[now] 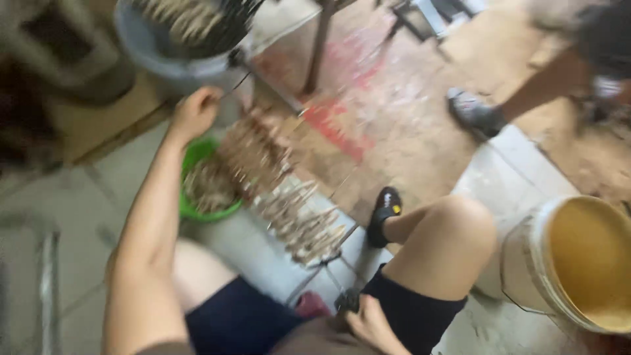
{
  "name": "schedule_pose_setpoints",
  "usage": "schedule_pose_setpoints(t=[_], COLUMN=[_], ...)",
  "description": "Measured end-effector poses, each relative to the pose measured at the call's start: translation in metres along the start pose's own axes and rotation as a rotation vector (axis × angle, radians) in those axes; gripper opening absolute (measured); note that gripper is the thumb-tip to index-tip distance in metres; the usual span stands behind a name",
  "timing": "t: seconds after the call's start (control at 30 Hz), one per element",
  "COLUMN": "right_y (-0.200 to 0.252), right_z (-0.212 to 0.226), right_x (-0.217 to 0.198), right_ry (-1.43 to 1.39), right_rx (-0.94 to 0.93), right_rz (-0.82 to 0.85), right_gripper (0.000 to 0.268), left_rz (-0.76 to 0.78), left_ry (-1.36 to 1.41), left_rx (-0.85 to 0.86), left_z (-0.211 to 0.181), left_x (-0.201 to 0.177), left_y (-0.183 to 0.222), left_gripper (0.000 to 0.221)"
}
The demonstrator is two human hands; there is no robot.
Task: Skewer multiple raw squids onto a rotisserie-style metal spit for grilling.
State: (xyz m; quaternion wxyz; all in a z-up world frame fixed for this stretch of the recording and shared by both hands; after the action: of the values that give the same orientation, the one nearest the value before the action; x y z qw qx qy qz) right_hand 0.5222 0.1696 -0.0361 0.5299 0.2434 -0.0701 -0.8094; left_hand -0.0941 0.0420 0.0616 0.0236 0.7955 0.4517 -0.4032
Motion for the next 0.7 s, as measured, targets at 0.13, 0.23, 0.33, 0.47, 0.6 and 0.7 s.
schedule_pose_setpoints(t=[0.13, 0.23, 0.33, 0.47, 0.6, 0.7], right_y=[-0.004, -0.005, -0.009, -0.011, -0.009, -0.012], right_z=[0.012, -0.017, -0.02, -0.013, 0.012, -0.011], right_x=[0.004, 0.002, -0.003, 0.002, 0.005, 0.005], right_ry=[-0.015, 0.026, 0.243, 0.18, 0.145, 0.216], right_rx=[0.107, 0.185, 0.201, 0.14, 0.101, 0.151], right_rz=[0.05, 0.031, 0.001, 0.015, 0.036, 0.058], right_gripper=[0.016, 0.026, 0.033, 0.023, 0.024, 0.026], left_rz=[0.046, 0.082, 0.137, 0.682, 0.821, 0.392], left_ry=[-0.353, -0.718, -1.12, -1.438, -1.094, -0.791], left_rx=[-0.053, -0.025, 0.162, -0.048, -0.205, -0.071], left_z=[-0.015, -0.025, -0.003, 0.025, 0.05, 0.059], left_x=[-0.001, 0.008, 0.058, 0.079, 0.066, 0.063], left_y=[-0.016, -0.03, -0.067, -0.07, -0.039, -0.042], left_gripper=[0.034, 0.038, 0.05, 0.057, 0.042, 0.032])
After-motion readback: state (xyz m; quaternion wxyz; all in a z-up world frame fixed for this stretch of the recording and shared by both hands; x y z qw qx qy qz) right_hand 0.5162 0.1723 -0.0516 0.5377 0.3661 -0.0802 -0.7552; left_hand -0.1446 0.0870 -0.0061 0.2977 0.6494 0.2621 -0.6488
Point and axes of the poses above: each hand's wrist, its own y-axis away from the middle knuckle, its own x-axis out of the palm, z = x × y, the point moved 9 cm from there along -y, towards the middle knuckle, and after that the axes turned 11 degrees about -y, right-handed, at the moved point
